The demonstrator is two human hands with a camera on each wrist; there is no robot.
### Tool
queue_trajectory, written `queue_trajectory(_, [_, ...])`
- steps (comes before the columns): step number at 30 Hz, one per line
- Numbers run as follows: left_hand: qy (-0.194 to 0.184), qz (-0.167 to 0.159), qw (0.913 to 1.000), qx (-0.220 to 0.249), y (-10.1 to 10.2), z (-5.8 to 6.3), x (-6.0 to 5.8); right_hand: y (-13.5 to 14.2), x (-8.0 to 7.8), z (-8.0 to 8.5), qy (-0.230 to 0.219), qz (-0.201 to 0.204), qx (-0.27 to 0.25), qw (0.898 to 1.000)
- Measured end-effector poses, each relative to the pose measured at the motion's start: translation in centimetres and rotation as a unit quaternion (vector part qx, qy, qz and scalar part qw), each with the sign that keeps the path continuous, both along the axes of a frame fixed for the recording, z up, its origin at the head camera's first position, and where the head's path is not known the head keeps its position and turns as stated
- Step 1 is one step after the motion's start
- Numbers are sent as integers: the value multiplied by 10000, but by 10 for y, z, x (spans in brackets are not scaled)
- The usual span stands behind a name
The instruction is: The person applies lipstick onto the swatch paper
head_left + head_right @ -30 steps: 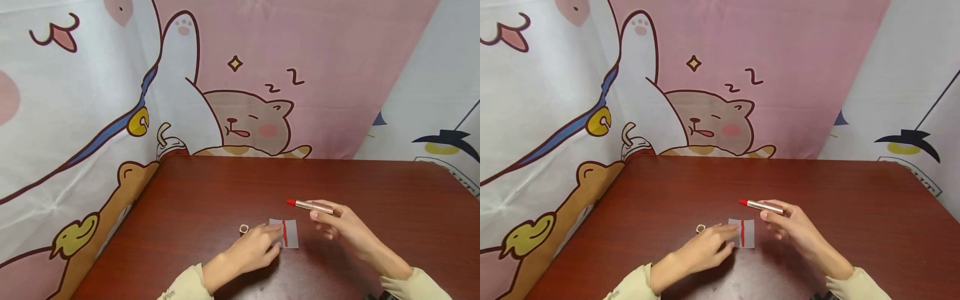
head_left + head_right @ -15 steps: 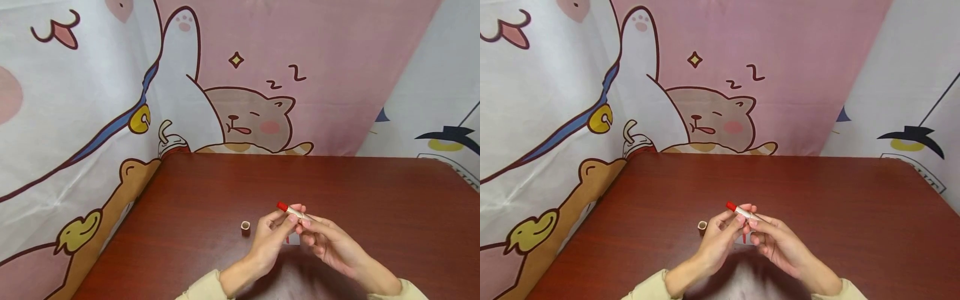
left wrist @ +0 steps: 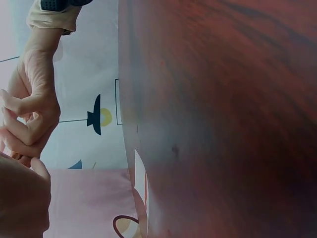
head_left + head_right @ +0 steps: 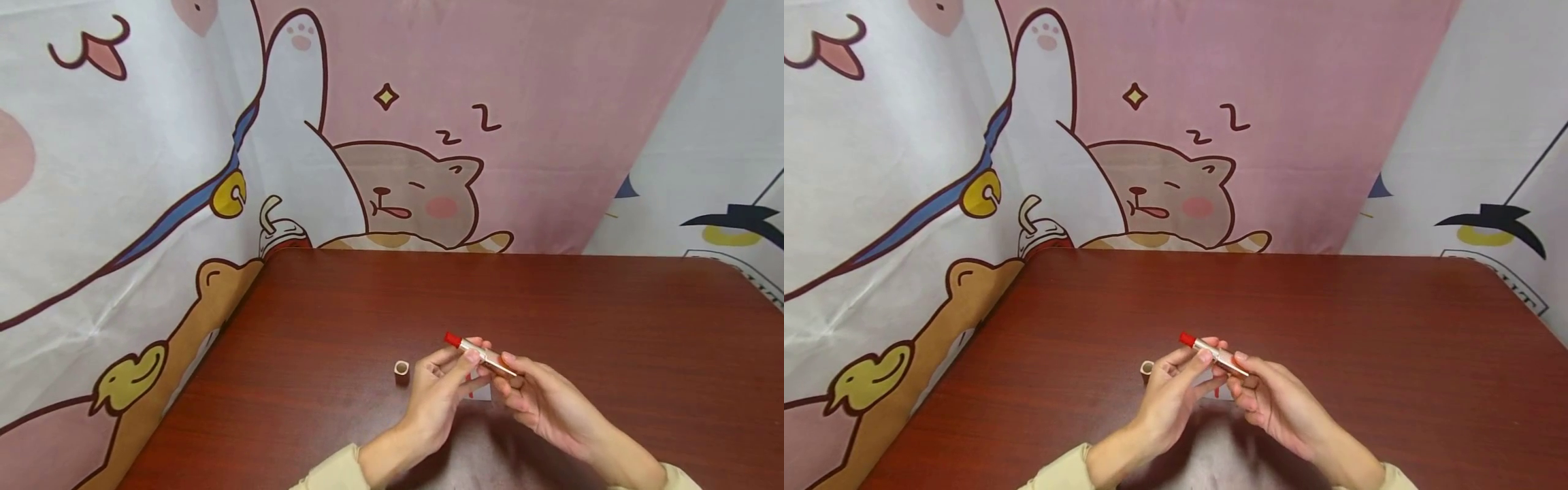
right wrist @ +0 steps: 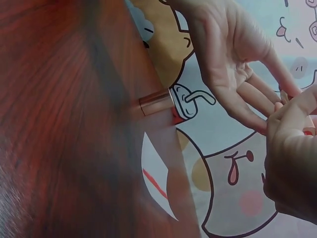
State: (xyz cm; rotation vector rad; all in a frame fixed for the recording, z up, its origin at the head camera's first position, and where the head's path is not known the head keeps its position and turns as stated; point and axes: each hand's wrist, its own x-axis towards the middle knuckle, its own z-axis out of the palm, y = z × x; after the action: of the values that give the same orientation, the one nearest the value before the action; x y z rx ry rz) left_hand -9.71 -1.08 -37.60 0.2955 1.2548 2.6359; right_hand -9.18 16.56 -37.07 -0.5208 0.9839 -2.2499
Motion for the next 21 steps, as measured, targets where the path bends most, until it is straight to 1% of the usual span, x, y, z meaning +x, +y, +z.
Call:
queue_trajectory(2, [-77, 86, 9999, 32, 2, -1, -1, 2, -2, 0, -24, 12, 88, 10000])
queue_trajectory(5, [-221, 203, 9996, 10, 4, -2, -4, 3, -4, 1, -16, -148, 389, 9991])
queue_trajectory(8, [-385, 285, 9988, -96, 6, -3, -7, 4, -6, 1, 193, -409, 847, 9954])
queue_trajectory(11, [-534, 369, 9977, -200, 8, -4, -9, 4, -7, 0, 502, -723, 1331, 9872])
queue_trajectory(13, [-625, 425, 9968, -242, 10, -5, -10, 3, -7, 0, 716, -988, 1712, 9777])
queue_trajectory(15, [-726, 459, 9960, -231, 11, -5, -11, 3, -6, 0, 902, -1285, 2107, 9649])
queue_trajectory(18, [-887, 511, 9945, -201, 13, -6, -11, 0, -5, 0, 1038, -1762, 2743, 9396])
queue_trajectory(21, [-1006, 559, 9932, -196, 15, -6, -11, -1, -4, 1, 1195, -2120, 3257, 9136])
